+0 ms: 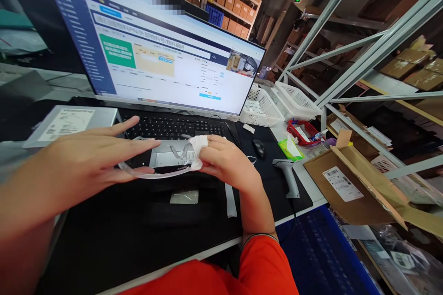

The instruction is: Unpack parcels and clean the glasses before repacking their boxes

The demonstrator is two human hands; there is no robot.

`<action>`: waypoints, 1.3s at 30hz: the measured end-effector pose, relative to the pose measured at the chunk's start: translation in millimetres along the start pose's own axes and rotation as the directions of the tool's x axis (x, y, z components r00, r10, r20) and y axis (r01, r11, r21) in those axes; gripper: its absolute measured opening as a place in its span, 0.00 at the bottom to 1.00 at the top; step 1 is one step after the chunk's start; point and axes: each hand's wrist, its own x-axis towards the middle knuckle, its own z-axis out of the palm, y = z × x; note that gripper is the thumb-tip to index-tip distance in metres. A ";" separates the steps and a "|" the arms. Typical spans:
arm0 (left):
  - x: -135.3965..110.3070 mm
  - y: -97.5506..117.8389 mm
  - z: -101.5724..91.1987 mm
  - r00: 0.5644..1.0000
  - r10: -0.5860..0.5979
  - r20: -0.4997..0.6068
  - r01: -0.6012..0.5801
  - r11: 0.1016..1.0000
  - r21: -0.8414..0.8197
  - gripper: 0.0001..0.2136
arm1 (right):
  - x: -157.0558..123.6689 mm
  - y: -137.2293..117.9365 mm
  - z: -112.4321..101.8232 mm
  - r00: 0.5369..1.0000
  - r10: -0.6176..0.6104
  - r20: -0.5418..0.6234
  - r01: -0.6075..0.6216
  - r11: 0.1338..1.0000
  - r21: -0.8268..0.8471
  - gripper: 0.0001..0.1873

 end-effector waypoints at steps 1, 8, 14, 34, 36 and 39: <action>-1.3 0.2 -0.2 1.000 0.006 0.007 -0.006 1.000 0.012 0.16 | 0.3 0.0 -0.1 1.000 -0.003 -0.001 0.003 1.000 0.002 0.17; 0.7 1.3 17.6 0.994 -0.057 0.094 0.051 0.996 0.067 0.27 | 9.6 4.4 10.3 0.999 0.039 -0.021 -0.039 0.999 0.004 0.20; 14.2 19.4 30.9 0.997 0.010 0.076 -0.018 0.994 0.107 0.15 | 17.6 -9.6 31.7 0.989 0.115 0.092 -0.122 0.990 0.069 0.19; 27.2 30.2 34.5 0.967 0.255 -0.020 -0.245 0.945 0.217 0.08 | 22.1 -10.6 33.8 0.860 0.455 0.230 -0.499 0.660 0.562 0.19; 26.7 28.7 31.4 0.958 0.277 -0.067 -0.260 0.946 0.192 0.06 | 19.6 -0.5 24.7 0.859 0.463 0.217 -0.492 0.632 0.598 0.31; 25.9 30.7 29.5 0.956 0.275 -0.105 -0.258 0.955 0.149 0.09 | 13.7 16.9 9.8 0.878 0.378 0.294 -0.471 0.574 0.670 0.35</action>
